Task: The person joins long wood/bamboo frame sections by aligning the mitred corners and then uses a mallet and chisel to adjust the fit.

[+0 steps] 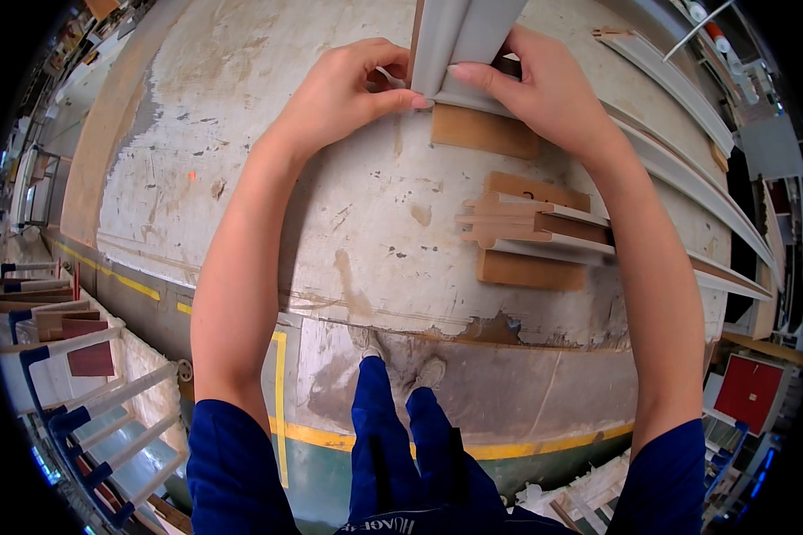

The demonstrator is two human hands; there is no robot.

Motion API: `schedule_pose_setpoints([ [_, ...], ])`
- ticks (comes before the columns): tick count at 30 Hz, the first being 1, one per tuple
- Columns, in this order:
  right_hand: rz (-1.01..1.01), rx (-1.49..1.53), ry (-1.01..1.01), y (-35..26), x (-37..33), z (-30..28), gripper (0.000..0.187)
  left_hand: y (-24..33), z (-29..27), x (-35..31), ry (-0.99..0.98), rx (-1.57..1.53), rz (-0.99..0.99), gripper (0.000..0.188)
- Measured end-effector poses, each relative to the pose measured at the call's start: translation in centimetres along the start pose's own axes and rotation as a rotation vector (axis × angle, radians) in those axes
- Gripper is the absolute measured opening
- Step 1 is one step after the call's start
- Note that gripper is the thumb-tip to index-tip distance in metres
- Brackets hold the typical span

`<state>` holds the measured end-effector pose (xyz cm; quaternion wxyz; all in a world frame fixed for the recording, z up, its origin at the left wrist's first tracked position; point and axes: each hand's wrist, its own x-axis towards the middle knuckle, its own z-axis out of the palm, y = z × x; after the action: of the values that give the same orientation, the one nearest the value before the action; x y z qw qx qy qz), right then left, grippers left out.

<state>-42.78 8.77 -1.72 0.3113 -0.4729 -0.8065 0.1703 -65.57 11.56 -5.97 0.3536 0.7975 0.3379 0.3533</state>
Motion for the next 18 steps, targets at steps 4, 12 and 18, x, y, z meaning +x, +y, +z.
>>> schedule_pose_setpoints([
  [4,0.026,-0.043,-0.018,-0.3,0.0,-0.2,0.043,-0.4,0.1,-0.1,0.003,-0.042,-0.054,0.033],
  [12,0.034,0.011,-0.021,-0.4,-0.1,-0.3,0.043,0.5,-0.3,-0.2,-0.058,-0.014,-0.125,0.029],
  [18,0.016,0.008,-0.016,-0.3,-0.1,-0.3,0.044,0.4,-0.2,-0.2,-0.046,0.007,-0.097,0.029],
])
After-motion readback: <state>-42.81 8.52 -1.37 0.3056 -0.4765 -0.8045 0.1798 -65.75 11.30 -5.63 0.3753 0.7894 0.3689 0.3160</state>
